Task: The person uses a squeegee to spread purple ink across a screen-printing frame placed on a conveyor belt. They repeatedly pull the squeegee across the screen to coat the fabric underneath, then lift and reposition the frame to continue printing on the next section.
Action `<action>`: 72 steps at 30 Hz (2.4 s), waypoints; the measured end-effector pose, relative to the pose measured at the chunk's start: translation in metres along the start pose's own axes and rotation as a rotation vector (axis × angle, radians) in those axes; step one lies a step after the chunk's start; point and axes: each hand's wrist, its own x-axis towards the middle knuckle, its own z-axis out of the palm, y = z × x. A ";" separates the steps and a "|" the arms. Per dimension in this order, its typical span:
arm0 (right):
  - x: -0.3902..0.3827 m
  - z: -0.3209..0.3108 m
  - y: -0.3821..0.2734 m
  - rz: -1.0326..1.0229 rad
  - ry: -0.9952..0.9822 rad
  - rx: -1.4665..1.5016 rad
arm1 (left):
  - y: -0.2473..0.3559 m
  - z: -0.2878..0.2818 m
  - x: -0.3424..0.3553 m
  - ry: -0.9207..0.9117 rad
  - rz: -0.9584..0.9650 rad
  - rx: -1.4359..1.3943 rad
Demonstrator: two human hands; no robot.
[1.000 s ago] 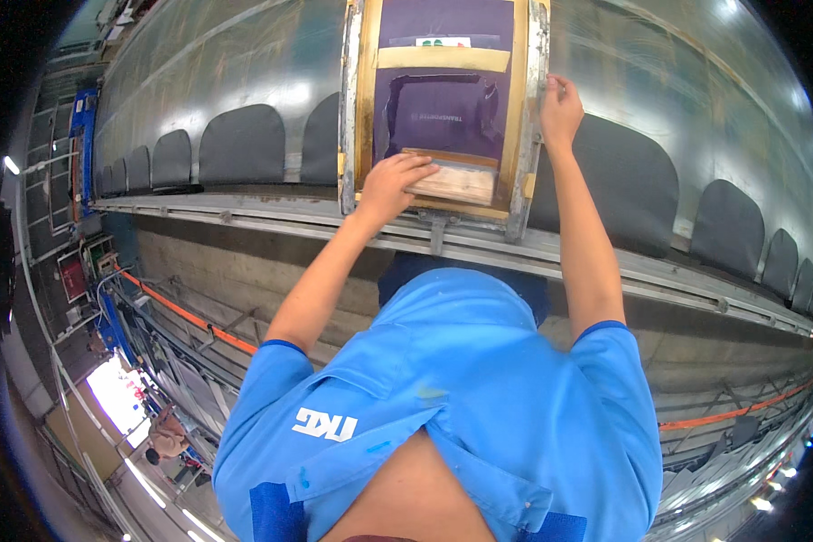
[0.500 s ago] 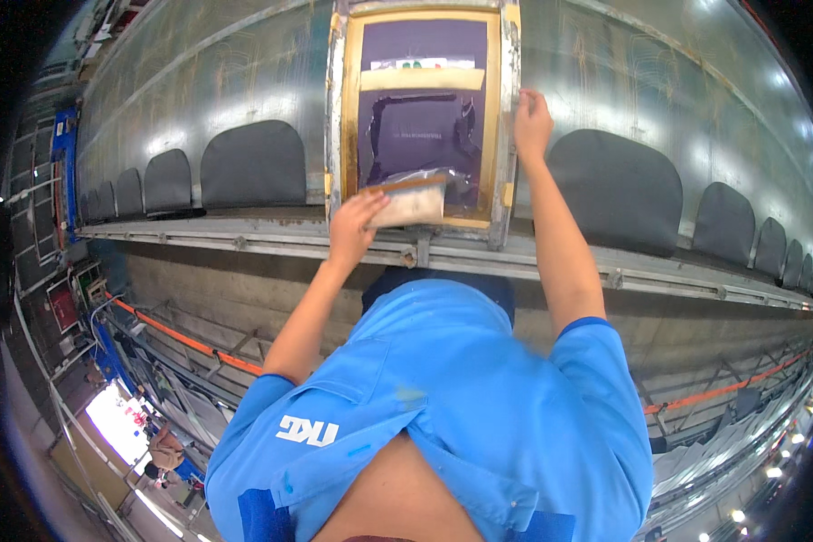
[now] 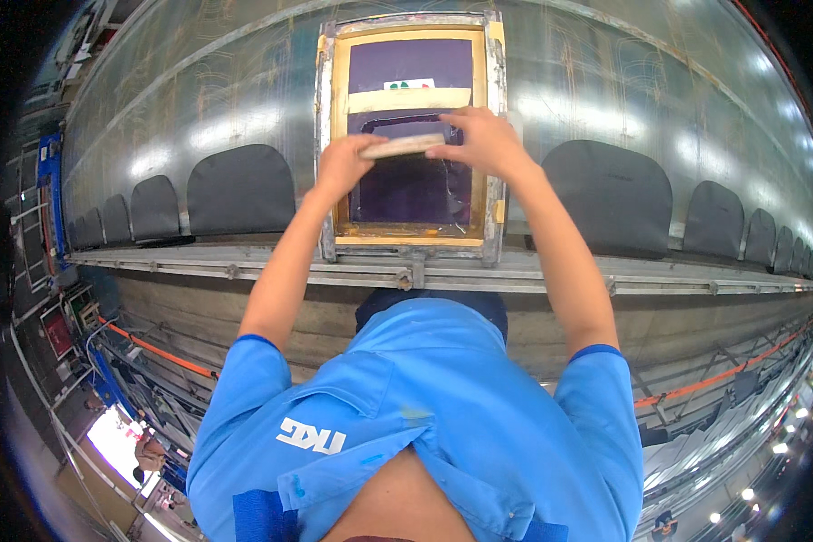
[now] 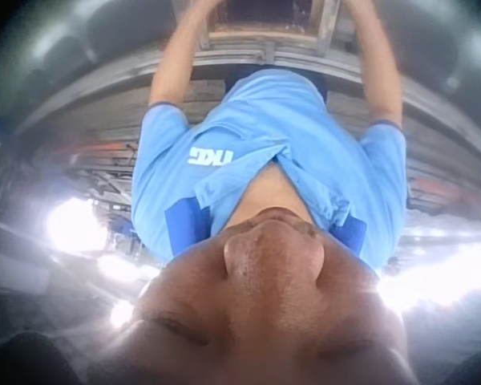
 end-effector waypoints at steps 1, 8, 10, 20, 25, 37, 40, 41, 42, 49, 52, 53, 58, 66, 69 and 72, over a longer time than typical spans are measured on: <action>0.007 0.004 -0.010 0.003 -0.034 -0.042 | 0.005 -0.007 0.015 -0.036 -0.014 0.018; -0.062 0.081 -0.030 0.032 0.082 -0.039 | -0.026 0.060 -0.041 0.250 0.251 0.156; -0.090 0.081 -0.045 0.066 0.009 -0.013 | -0.019 0.063 -0.072 0.198 0.216 0.143; -0.001 0.051 -0.008 0.022 0.157 0.031 | -0.014 0.026 0.020 0.211 0.147 0.068; -0.080 0.097 -0.028 0.084 0.090 0.107 | -0.026 0.061 -0.053 0.216 0.250 0.129; -0.006 0.072 -0.009 0.095 0.299 0.098 | -0.009 0.018 0.031 0.233 0.219 0.120; -0.039 0.087 -0.014 0.162 0.211 0.124 | -0.008 0.036 0.000 0.140 0.150 0.127; -0.061 0.091 -0.025 0.169 0.157 0.125 | -0.015 0.044 -0.022 0.147 0.195 0.139; -0.081 0.100 -0.031 0.150 0.152 0.101 | -0.020 0.055 -0.039 0.188 0.247 0.120; -0.070 0.067 0.048 0.531 0.185 0.626 | -0.019 0.065 -0.102 0.241 0.285 0.089; -0.029 0.075 0.102 0.544 0.597 0.343 | -0.017 0.063 -0.107 0.189 0.284 0.113; -0.020 0.089 0.135 0.569 0.512 0.367 | -0.014 0.065 -0.101 0.177 0.306 0.130; 0.000 0.092 0.121 0.575 0.605 0.429 | -0.021 0.061 -0.127 0.201 0.224 0.039; 0.055 0.131 -0.004 0.398 0.771 0.487 | -0.100 -0.001 -0.169 0.298 0.164 0.050; 0.096 0.176 -0.086 0.459 0.693 0.597 | -0.172 -0.051 -0.185 0.300 0.139 0.083; 0.129 0.219 -0.157 0.472 0.709 0.606 | -0.239 -0.099 -0.205 0.262 0.094 0.107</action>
